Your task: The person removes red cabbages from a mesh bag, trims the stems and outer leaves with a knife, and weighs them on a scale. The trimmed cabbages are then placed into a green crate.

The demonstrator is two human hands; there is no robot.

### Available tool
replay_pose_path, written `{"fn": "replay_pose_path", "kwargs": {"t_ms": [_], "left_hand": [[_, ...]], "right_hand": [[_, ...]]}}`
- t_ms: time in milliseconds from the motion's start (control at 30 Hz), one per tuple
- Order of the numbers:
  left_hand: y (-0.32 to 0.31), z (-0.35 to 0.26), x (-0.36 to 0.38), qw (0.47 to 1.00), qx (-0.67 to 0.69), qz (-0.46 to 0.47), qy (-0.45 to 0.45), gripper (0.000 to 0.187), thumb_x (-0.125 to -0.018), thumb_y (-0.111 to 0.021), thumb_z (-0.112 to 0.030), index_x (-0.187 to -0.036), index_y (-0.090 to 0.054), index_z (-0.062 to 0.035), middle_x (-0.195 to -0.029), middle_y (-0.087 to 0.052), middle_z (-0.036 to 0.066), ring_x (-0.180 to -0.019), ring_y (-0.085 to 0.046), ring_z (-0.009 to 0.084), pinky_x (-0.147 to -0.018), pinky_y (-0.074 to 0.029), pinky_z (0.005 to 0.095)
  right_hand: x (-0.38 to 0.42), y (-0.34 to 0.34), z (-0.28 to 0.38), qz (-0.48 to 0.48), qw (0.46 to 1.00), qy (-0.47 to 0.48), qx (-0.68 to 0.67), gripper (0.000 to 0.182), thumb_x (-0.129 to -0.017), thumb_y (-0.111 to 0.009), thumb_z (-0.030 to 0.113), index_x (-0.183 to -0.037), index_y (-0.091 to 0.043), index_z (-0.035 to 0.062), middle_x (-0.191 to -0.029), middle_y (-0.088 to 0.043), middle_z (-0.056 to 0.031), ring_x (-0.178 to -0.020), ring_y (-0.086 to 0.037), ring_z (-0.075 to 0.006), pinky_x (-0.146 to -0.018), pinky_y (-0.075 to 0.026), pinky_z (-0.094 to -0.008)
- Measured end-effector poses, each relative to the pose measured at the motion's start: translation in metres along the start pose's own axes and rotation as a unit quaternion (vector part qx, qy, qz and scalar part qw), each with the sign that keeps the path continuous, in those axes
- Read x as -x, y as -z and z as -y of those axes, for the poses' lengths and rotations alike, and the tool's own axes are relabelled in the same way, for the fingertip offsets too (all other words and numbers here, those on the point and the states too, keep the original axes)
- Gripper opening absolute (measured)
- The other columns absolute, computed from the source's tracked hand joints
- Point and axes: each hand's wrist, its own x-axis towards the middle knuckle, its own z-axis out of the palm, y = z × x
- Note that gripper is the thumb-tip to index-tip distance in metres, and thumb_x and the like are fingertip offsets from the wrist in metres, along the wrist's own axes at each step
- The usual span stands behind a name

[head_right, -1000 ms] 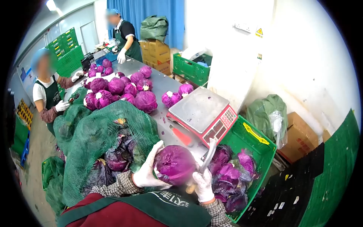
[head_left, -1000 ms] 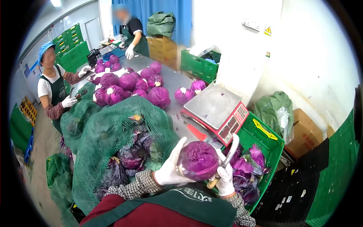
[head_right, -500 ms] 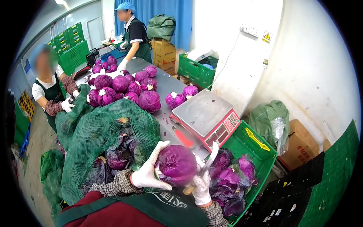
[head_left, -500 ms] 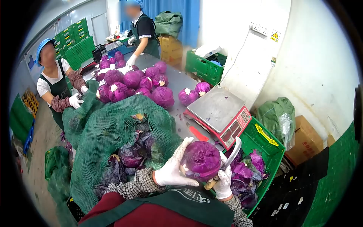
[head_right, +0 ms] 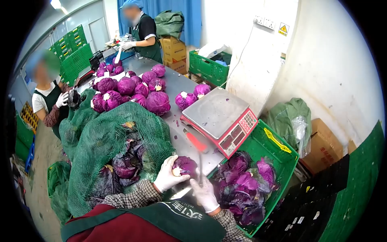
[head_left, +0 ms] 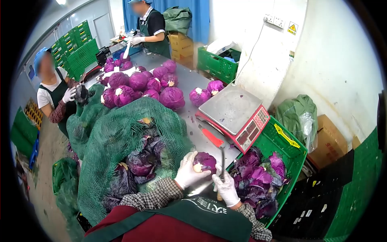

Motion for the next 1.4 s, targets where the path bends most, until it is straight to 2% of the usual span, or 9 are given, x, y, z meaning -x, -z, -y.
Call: {"fn": "replay_pose_path", "kwargs": {"t_ms": [167, 300, 467, 733, 833, 1133, 1300, 1333, 1400], "left_hand": [[0.033, -0.030, -0.008, 0.968, -0.191, 0.148, -0.075, 0.107, -0.062, -0.080, -0.053, -0.140, -0.033, 0.0043, -0.135, -0.039, 0.027, -0.126, -0.040, 0.0419, -0.107, -0.036, 0.0442], [0.009, -0.015, -0.019, 0.977, -0.107, 0.152, -0.108, 0.110, -0.060, -0.081, -0.051, -0.140, -0.031, 0.0066, -0.136, -0.038, 0.030, -0.131, -0.035, 0.0433, -0.109, -0.034, 0.0440], [0.014, -0.013, -0.028, 0.975, -0.087, 0.180, -0.099, 0.109, -0.062, -0.080, -0.050, -0.140, -0.030, 0.0077, -0.136, -0.038, 0.031, -0.130, -0.037, 0.0426, -0.110, -0.033, 0.0421], [0.018, -0.020, -0.033, 0.976, -0.080, 0.189, -0.072, 0.109, -0.063, -0.079, -0.051, -0.140, -0.030, 0.0085, -0.135, -0.039, 0.031, -0.128, -0.040, 0.0428, -0.109, -0.034, 0.0413], [0.015, -0.019, -0.035, 0.976, -0.091, 0.187, -0.070, 0.110, -0.062, -0.078, -0.053, -0.139, -0.030, 0.0085, -0.134, -0.040, 0.031, -0.127, -0.041, 0.0430, -0.108, -0.035, 0.0417], [0.011, -0.026, -0.039, 0.971, -0.140, 0.187, -0.042, 0.107, -0.062, -0.076, -0.057, -0.138, -0.034, 0.0065, -0.134, -0.041, 0.029, -0.123, -0.045, 0.0446, -0.103, -0.041, 0.0424], [0.004, -0.029, -0.034, 0.974, -0.159, 0.149, -0.060, 0.104, -0.064, -0.074, -0.056, -0.139, -0.033, 0.0036, -0.131, -0.044, 0.028, -0.118, -0.048, 0.0446, -0.099, -0.044, 0.0439], [0.004, -0.027, -0.032, 0.974, -0.153, 0.155, -0.063, 0.103, -0.064, -0.075, -0.055, -0.139, -0.033, 0.0026, -0.134, -0.041, 0.028, -0.120, -0.045, 0.0447, -0.100, -0.044, 0.0441], [0.010, -0.025, -0.015, 0.974, -0.125, 0.148, -0.116, 0.102, -0.063, -0.077, -0.048, -0.138, -0.032, 0.0041, -0.136, -0.036, 0.028, -0.125, -0.040, 0.0447, -0.100, -0.043, 0.0455]], "right_hand": [[-0.036, 0.013, -0.040, 0.007, 0.967, 0.157, 0.203, 0.066, -0.093, -0.057, 0.034, -0.142, -0.032, -0.0028, -0.142, -0.039, -0.0267, -0.134, -0.038, -0.0374, -0.110, -0.032, -0.0383], [-0.040, 0.018, -0.033, 0.010, 0.954, 0.193, 0.229, 0.064, -0.098, -0.044, 0.041, -0.144, -0.030, -0.0015, -0.144, -0.037, -0.0266, -0.133, -0.039, -0.0366, -0.109, -0.033, -0.0380], [-0.023, 0.022, -0.009, 0.071, 0.988, 0.028, 0.134, 0.063, -0.101, -0.033, 0.041, -0.145, -0.026, -0.0037, -0.147, -0.031, -0.0263, -0.138, -0.032, -0.0342, -0.112, -0.028, -0.0345], [-0.027, 0.017, -0.006, 0.062, 0.961, 0.101, 0.248, 0.064, -0.102, -0.031, 0.037, -0.145, -0.019, -0.0093, -0.148, -0.028, -0.0299, -0.139, -0.028, -0.0353, -0.113, -0.025, -0.0337], [-0.037, 0.020, -0.025, 0.058, 0.917, 0.199, 0.341, 0.065, -0.101, -0.029, 0.036, -0.144, -0.018, -0.0113, -0.145, -0.029, -0.0330, -0.137, -0.031, -0.0388, -0.112, -0.029, -0.0358], [-0.056, 0.009, 0.000, 0.005, 0.929, 0.119, 0.349, 0.060, -0.099, -0.035, 0.031, -0.138, -0.027, -0.0153, -0.131, -0.043, -0.0381, -0.121, -0.047, -0.0443, -0.102, -0.039, -0.0429], [-0.090, 0.030, -0.032, -0.013, 0.866, 0.282, 0.413, 0.041, -0.100, -0.037, 0.029, -0.115, -0.054, -0.0051, -0.098, -0.061, -0.0314, -0.092, -0.060, -0.0466, -0.079, -0.050, -0.0491], [-0.088, 0.030, 0.001, 0.032, 0.838, 0.177, 0.516, 0.041, -0.101, -0.035, 0.029, -0.115, -0.055, -0.0047, -0.092, -0.063, -0.0292, -0.085, -0.061, -0.0461, -0.075, -0.051, -0.0481], [-0.101, 0.052, -0.021, -0.085, 0.964, 0.034, 0.250, 0.035, -0.100, -0.041, 0.026, -0.113, -0.056, -0.0024, -0.083, -0.063, -0.0205, -0.060, -0.057, -0.0413, -0.059, -0.051, -0.0443]]}}
